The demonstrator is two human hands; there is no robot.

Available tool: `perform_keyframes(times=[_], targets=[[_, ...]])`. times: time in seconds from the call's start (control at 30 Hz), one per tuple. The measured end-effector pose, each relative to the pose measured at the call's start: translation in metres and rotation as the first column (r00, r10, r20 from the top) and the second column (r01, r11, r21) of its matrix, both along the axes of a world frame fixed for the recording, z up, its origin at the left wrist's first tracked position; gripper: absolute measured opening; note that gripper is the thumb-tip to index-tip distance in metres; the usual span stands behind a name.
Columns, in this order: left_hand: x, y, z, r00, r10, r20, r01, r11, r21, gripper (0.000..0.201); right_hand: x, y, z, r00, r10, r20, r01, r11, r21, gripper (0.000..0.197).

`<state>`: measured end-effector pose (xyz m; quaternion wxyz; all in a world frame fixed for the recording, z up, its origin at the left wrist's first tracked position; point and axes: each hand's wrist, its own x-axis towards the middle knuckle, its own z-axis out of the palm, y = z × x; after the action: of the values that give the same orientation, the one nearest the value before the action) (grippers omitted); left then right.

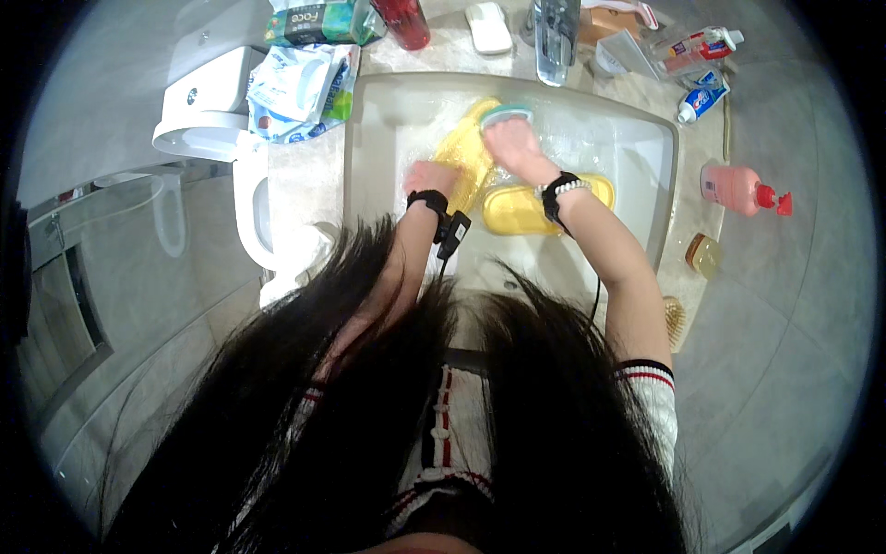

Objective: The person washes a pair of yellow slippers in a bathroom sink using a brush and running water. They scrub the soles and tops of the slippers thoroughly, rinsing them under the faucet.

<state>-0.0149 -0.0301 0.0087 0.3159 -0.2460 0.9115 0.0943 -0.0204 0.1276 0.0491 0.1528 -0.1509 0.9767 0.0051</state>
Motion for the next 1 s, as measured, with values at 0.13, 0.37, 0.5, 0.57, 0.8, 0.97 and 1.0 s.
perform_keyframes(times=[0.13, 0.37, 0.5, 0.57, 0.8, 0.97, 1.0], targets=[[-0.007, -0.009, -0.003, 0.996, 0.048, 0.081, -0.054, 0.996, 0.076, 0.074, 0.010, -0.017, 0.013, 0.991, 0.132, 0.000, -0.132, 0.991, 0.000, 0.009], [-0.003, -0.002, 0.009, 1.000, 0.003, 0.012, -0.003, 1.000, -0.022, 0.072, 0.009, -0.023, 0.001, 0.995, 0.086, -0.059, -0.087, 0.996, -0.018, 0.008], [-0.009, -0.002, 0.010, 0.998, -0.012, 0.067, 0.010, 1.000, 0.030, 0.071, -0.005, -0.008, -0.008, 0.995, 0.051, -0.081, -0.050, 0.999, 0.007, 0.008], [-0.011, 0.000, 0.012, 1.000, 0.009, 0.012, -0.009, 1.000, 0.000, 0.067, -0.010, -0.005, -0.012, 0.978, -0.059, -0.200, 0.047, 0.997, -0.061, 0.008], [-0.007, -0.007, 0.002, 0.999, 0.022, 0.026, -0.024, 0.998, 0.061, 0.061, -0.013, -0.003, -0.001, 0.992, 0.025, -0.121, -0.026, 1.000, 0.000, 0.009], [-0.006, -0.015, -0.023, 0.991, 0.060, 0.119, -0.082, 0.980, 0.183, 0.079, 0.010, -0.034, 0.001, 0.925, 0.321, -0.202, -0.313, 0.947, 0.071, 0.008], [-0.007, -0.014, -0.025, 0.989, 0.091, 0.118, -0.112, 0.976, 0.186, 0.081, 0.006, -0.031, -0.001, 0.926, 0.355, -0.130, -0.340, 0.932, 0.124, 0.009]])
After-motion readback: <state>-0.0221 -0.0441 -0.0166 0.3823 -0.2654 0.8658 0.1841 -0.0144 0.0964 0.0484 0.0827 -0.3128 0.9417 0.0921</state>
